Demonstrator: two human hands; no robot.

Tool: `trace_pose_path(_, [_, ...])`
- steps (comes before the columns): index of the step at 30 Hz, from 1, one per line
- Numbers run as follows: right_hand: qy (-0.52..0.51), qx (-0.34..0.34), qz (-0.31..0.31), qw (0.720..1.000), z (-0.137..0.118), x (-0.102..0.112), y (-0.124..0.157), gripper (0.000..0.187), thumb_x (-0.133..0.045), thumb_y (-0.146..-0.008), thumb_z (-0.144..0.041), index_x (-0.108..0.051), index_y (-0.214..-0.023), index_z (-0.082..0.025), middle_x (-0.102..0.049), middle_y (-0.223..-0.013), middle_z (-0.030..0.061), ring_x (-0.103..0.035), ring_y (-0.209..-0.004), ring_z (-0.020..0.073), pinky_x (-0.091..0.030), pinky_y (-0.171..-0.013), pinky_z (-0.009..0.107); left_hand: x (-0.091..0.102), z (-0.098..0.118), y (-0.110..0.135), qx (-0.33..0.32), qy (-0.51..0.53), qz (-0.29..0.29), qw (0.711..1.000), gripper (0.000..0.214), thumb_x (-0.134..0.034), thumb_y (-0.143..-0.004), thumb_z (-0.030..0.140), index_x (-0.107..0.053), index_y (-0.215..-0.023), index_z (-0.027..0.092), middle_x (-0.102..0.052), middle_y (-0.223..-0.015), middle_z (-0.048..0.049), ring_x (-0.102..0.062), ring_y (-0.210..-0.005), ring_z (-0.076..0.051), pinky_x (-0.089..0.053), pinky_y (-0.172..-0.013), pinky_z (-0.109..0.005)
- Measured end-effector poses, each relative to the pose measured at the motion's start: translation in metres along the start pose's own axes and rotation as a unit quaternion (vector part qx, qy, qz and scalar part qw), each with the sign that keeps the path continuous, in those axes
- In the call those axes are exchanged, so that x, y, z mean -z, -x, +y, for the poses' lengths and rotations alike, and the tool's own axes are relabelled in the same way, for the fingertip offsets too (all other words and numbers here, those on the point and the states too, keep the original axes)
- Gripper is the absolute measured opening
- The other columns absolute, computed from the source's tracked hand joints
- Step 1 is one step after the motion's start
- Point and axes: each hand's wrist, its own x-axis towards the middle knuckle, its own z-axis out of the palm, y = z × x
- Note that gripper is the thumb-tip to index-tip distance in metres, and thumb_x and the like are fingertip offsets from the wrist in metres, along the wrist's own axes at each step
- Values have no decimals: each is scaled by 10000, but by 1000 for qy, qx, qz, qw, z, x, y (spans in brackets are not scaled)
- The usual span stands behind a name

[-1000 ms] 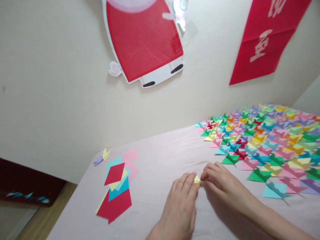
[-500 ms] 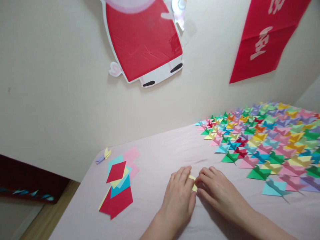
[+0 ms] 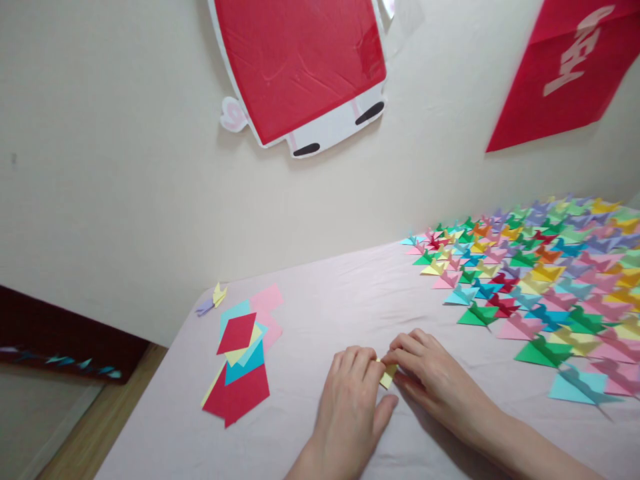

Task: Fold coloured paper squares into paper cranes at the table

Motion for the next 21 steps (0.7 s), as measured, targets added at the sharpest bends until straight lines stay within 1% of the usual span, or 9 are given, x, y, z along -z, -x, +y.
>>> trace_pose_path(5, [-1,11,-6,1000,5,4,2,191,-566,-877,-78,-685,-908,-225,-657,-913,39,-528,-899,220,-443,-786,361,-6,-8,-4,-31,9,22,999,177,-688,-850,169,-568,-973,212,-621,-1022,-25,-534,-953,-234,-436,-836,-401])
trace_pose_path(8, [-7,5,-12,1000,6,5,3,168,-597,-862,-82,-680,-893,-225,-659,-914,34,-529,-901,218,-441,-786,354,-7,-11,-5,-48,17,48,998,78,-632,-893,156,-575,-902,208,-636,-961,-20,-543,-909,-223,-431,-796,-383])
trace_pose_path(9, [-9,-1,-13,1000,6,5,2,160,-605,-857,-84,-678,-887,-223,-660,-913,33,-530,-900,218,-440,-787,354,-7,-12,-6,-48,22,57,997,77,-605,-904,137,-576,-888,207,-639,-945,-19,-544,-897,-218,-430,-786,-376])
trace_pose_path(11, [-15,-14,-17,1000,6,5,1,138,-616,-857,-96,-674,-874,-220,-661,-907,31,-533,-898,219,-438,-790,357,-8,-13,-7,-35,40,73,996,121,-575,-903,90,-577,-868,205,-637,-929,-19,-543,-889,-210,-429,-776,-362])
trace_pose_path(15, [-25,-42,-27,998,6,7,-5,133,-592,-887,-131,-663,-811,-214,-653,-864,29,-541,-870,215,-433,-777,353,-12,-14,-9,21,88,91,992,184,-595,-838,29,-557,-798,205,-603,-893,-13,-531,-892,-203,-432,-772,-345])
trace_pose_path(18, [-24,-68,-32,997,5,8,-10,135,-589,-885,-149,-655,-780,-204,-644,-842,33,-543,-860,217,-428,-768,352,-15,-14,-10,57,92,93,990,195,-597,-805,22,-545,-783,209,-577,-887,-14,-519,-891,-208,-429,-775,-352])
trace_pose_path(21, [-14,-78,-32,996,5,6,-13,144,-577,-884,-170,-650,-764,-202,-631,-830,39,-544,-855,219,-422,-754,348,-16,-14,-12,74,84,90,990,189,-596,-790,36,-527,-769,211,-558,-891,-15,-507,-892,-210,-424,-775,-355])
